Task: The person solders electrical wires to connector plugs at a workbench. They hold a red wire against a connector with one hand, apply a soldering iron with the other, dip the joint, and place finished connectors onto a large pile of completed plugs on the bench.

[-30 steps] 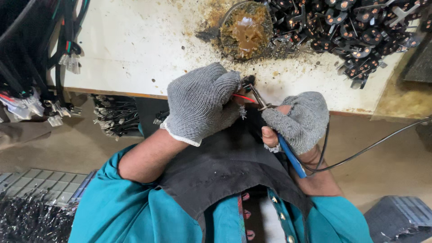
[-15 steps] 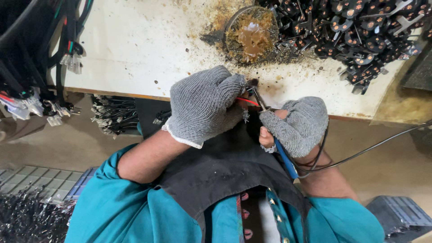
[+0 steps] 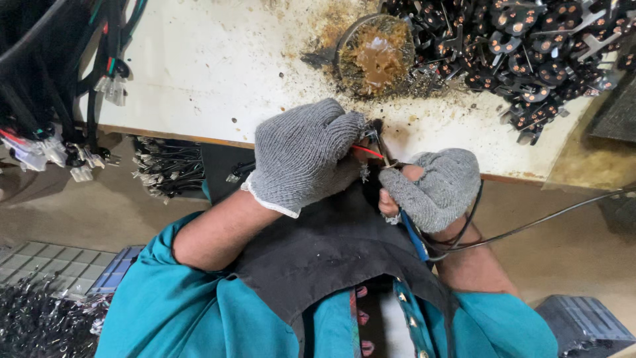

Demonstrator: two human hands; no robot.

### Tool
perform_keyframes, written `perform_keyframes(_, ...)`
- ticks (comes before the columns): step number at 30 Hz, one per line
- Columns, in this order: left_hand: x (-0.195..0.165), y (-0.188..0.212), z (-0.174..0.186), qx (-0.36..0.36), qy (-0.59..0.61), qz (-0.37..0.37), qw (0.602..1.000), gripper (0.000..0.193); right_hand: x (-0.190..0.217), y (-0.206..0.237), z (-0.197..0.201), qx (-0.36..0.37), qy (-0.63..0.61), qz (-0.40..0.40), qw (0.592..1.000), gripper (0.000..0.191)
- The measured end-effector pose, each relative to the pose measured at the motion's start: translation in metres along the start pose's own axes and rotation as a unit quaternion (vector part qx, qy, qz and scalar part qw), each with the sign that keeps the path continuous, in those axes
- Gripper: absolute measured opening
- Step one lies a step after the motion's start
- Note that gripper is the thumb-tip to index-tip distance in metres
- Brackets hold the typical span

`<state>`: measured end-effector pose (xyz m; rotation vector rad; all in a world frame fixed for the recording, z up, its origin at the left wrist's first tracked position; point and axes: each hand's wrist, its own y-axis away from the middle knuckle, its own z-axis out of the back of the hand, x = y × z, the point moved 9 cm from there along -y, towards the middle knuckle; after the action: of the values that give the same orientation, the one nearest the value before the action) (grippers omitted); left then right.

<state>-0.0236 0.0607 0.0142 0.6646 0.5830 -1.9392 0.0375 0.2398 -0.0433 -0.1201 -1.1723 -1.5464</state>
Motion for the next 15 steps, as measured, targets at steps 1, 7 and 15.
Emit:
perform_keyframes(1,0.000,0.000,0.000,0.001,0.002,0.000,1.000,0.034,-0.018,0.004,-0.011,0.048,-0.022,-0.093,0.994,0.028)
perform_keyframes(7,0.000,0.002,0.000,0.004,0.013,-0.001,1.000,0.031,0.056,0.048,0.025,-0.198,0.083,0.466,0.859,0.019)
perform_keyframes(15,-0.002,-0.001,0.000,0.008,0.004,-0.002,1.000,0.032,0.046,0.043,0.025,-0.208,0.089,0.466,0.855,0.018)
